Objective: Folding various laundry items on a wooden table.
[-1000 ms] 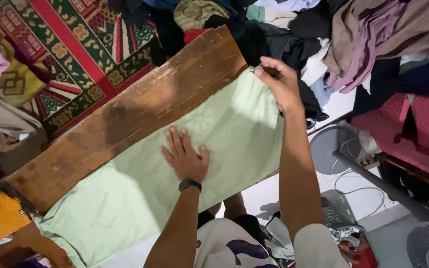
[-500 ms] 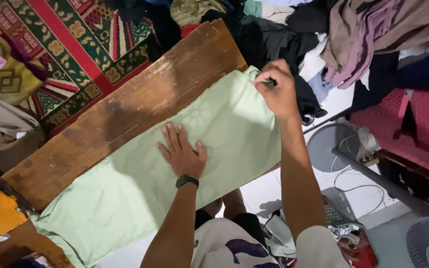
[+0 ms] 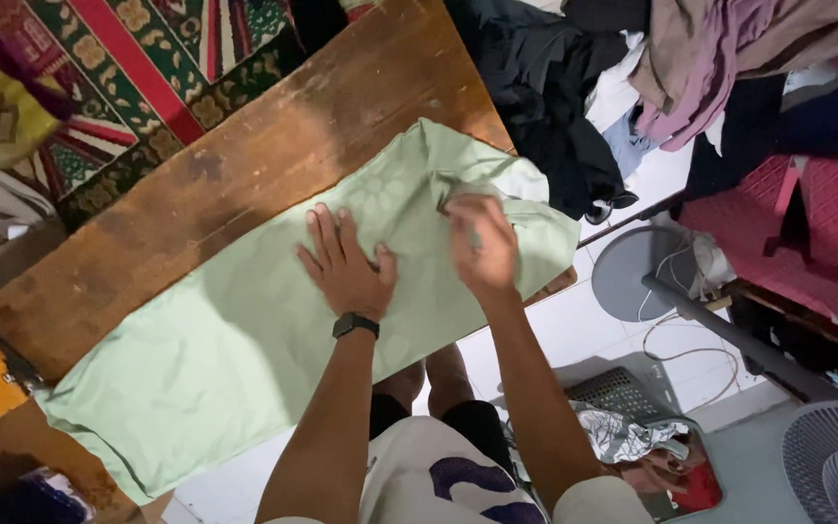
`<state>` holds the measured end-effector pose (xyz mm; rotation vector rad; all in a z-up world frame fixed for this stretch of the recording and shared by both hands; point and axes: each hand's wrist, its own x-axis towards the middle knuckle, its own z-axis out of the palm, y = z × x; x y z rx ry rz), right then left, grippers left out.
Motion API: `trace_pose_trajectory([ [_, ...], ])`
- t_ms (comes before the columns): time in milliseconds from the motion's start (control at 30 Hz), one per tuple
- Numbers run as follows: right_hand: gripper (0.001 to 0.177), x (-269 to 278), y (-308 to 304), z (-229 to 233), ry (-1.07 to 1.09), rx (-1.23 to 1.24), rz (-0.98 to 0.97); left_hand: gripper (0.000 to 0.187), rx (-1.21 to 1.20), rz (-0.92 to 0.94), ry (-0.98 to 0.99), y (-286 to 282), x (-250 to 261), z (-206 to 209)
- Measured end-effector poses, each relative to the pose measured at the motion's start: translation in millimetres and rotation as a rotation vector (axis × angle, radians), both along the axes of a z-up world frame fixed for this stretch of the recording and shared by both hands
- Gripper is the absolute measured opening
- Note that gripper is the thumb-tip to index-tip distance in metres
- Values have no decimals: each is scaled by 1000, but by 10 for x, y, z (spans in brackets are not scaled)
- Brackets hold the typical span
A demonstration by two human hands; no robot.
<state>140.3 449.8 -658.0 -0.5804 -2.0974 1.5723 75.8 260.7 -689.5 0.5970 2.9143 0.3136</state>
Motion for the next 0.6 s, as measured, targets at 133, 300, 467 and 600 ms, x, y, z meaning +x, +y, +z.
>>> trace_pose_trajectory([
  [133, 29, 41, 85, -182, -113, 47, -191, 73, 5, 9, -6, -61, 7, -68],
  [300, 56, -205, 436, -88, -187, 699, -168, 76, 133, -1, 0, -47, -31, 154],
  [467, 54, -305, 774, -91, -228, 499, 64, 75, 224, 54, -6, 2, -15, 187],
  [600, 21, -319, 958, -267, -148, 380, 277, 72, 394, 57, 30, 252, 66, -19],
])
